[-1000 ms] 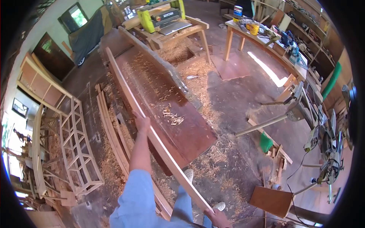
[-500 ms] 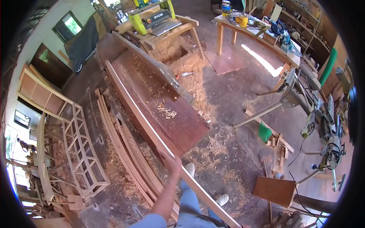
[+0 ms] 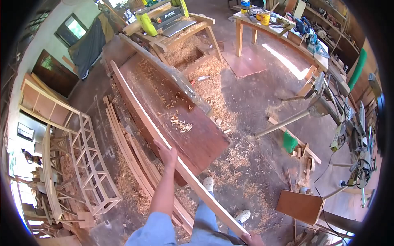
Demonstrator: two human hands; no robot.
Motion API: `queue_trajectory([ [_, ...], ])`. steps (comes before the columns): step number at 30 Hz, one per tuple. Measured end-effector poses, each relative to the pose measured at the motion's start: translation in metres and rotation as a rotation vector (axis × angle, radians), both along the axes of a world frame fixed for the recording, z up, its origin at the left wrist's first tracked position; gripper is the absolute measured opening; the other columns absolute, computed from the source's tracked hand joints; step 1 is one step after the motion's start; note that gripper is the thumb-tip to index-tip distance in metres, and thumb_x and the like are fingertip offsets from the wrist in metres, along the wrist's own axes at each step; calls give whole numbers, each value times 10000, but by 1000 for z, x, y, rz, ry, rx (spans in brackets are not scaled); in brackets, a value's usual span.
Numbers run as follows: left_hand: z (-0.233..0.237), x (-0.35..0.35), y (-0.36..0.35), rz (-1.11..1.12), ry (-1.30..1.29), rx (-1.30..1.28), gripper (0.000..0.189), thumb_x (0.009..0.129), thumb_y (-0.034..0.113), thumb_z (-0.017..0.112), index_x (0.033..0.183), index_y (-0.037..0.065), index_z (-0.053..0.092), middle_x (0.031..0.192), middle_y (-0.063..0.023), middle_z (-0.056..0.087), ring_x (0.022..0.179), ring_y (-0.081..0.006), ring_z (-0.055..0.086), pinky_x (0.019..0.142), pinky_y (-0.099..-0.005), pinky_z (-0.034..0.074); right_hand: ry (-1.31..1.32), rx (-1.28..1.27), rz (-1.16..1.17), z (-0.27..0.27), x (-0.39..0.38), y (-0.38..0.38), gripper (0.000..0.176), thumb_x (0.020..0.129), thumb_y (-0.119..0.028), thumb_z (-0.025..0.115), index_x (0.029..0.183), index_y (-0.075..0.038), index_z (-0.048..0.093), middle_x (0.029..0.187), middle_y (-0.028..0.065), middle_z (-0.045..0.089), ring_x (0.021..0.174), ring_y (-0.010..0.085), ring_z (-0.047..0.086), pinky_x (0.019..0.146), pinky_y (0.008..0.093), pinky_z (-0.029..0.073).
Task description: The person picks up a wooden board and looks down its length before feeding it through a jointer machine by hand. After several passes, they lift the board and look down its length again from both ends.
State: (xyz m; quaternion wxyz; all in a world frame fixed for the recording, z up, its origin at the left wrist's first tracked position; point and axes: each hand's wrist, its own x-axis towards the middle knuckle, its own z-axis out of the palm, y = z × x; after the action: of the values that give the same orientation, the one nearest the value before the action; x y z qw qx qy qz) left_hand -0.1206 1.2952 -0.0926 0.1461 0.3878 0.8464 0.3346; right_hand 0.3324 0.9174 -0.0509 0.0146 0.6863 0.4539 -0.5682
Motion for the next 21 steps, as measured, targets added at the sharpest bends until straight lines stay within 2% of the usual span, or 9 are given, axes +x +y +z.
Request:
queue_trajectory([
  [2,7,-35,34,4,-45,-40,896,758,46,516,1475,-126,8,1477,-411,195,1366,-459,325,1181,-385,232,-58,-136,170,-7,-32,35,556,951,-514,461,1168,-27,618,1033,290,647,980,474,603,835,521,454],
  [5,18,-77,81,39,12,-76,899,759,59,519,1483,-109,14,1356,-417,384,1248,-445,477,1111,-389,346,-81,-193,134,75,-96,127,576,942,-542,458,1147,-30,624,1070,291,638,1039,470,588,864,514,446],
  [6,38,-80,96,56,19,-107,901,759,63,520,1486,-102,13,1302,-416,448,1195,-442,528,1077,-399,392,-87,-196,134,77,-107,147,576,942,-542,458,1147,-30,624,1070,291,638,1039,470,588,864,514,446],
  [8,19,-121,129,58,63,-53,896,763,71,516,1490,-96,19,1200,-403,531,1097,-429,593,1010,-406,450,132,-116,115,72,-126,168,576,936,-551,460,1158,-42,612,1080,272,643,1048,464,589,860,511,454],
  [12,27,-146,171,37,21,-4,900,749,104,527,1484,-113,55,1162,-407,550,1110,-438,580,989,-416,447,88,-48,109,4,-154,167,590,936,-551,465,1175,-28,599,1080,275,641,1045,454,592,872,500,455],
  [15,24,-128,133,6,83,33,917,721,99,553,1478,-124,86,1130,-400,569,1066,-456,594,955,-426,459,139,-97,19,34,-128,155,574,938,-529,481,1183,-22,593,1101,278,633,1056,446,594,886,494,449],
  [16,-8,-126,119,0,126,157,934,708,65,563,1487,-108,77,1172,-410,544,1094,-458,579,991,-421,435,69,-105,-1,44,-114,140,550,938,-507,499,1171,-20,604,1105,275,635,1057,435,600,878,494,452],
  [17,36,-80,89,9,-21,30,956,700,38,570,1491,-99,51,1270,-420,477,1194,-447,524,1062,-403,379,59,-62,-16,49,-97,122,555,937,-506,501,1158,-9,611,1072,282,640,1033,438,608,864,498,458],
  [21,13,14,-13,-28,-50,-12,933,774,39,545,1494,-85,-36,1509,-380,142,1402,-448,260,1195,-413,203,-116,-99,105,4,10,1,521,933,-476,507,1163,-24,624,980,287,654,947,461,625,810,514,478],
])
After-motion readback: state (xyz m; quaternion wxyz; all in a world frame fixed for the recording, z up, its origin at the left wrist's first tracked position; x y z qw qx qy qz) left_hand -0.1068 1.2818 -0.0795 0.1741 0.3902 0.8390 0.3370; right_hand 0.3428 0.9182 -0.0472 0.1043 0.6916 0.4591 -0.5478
